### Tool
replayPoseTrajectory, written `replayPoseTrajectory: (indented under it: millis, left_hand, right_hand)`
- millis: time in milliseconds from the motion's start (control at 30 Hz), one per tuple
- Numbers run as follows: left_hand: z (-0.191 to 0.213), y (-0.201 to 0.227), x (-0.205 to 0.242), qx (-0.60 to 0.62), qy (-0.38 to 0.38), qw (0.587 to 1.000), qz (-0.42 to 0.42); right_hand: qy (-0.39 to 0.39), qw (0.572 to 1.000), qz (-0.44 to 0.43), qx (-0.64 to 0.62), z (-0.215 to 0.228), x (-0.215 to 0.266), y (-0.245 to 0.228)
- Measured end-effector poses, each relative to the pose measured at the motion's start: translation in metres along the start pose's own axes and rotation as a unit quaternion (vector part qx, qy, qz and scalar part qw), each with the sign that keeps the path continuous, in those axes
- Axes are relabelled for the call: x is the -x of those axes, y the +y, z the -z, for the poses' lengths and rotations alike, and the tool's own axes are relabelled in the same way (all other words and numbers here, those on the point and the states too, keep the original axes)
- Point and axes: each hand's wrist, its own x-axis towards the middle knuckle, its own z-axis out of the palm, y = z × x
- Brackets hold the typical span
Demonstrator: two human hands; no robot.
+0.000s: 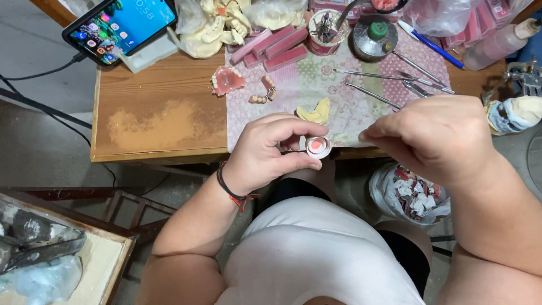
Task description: The person prepares a small container of reddish paste by mixing it with a metal tool, then retrieves a paintbrush from a drawer. They proceed to paint a yellow dental mold with the reddish paste, applying it carefully to the inner surfaces.
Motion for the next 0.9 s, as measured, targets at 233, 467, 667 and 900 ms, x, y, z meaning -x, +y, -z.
replayPoseTrajectory:
  millis: [233, 467, 667, 900]
  left_hand:
    - [-0.001, -0.009, 0.005, 0.027, 0.016, 0.996, 0.078]
    - [-0.009, -0.006, 0.006, 0.089, -0.016, 0.991, 0.097]
    - [-0.024, -0.024, 0.009, 0.172, 0.040, 0.975, 0.132]
    - [-0.024, -0.036, 0.005, 0.199, 0.069, 0.955, 0.208]
  right_hand:
    - [0.014, 0.999, -0.041, 0.003, -0.005, 0.019, 0.008]
    - [0.030, 0.998, -0.011, -0.046, -0.011, 0.009, -0.010]
    - [0.038, 0.993, -0.111, -0.028, -0.052, 0.042, -0.006]
    - [-0.069, 0.919, -0.321, 0.218, -0.053, 0.096, 0.070]
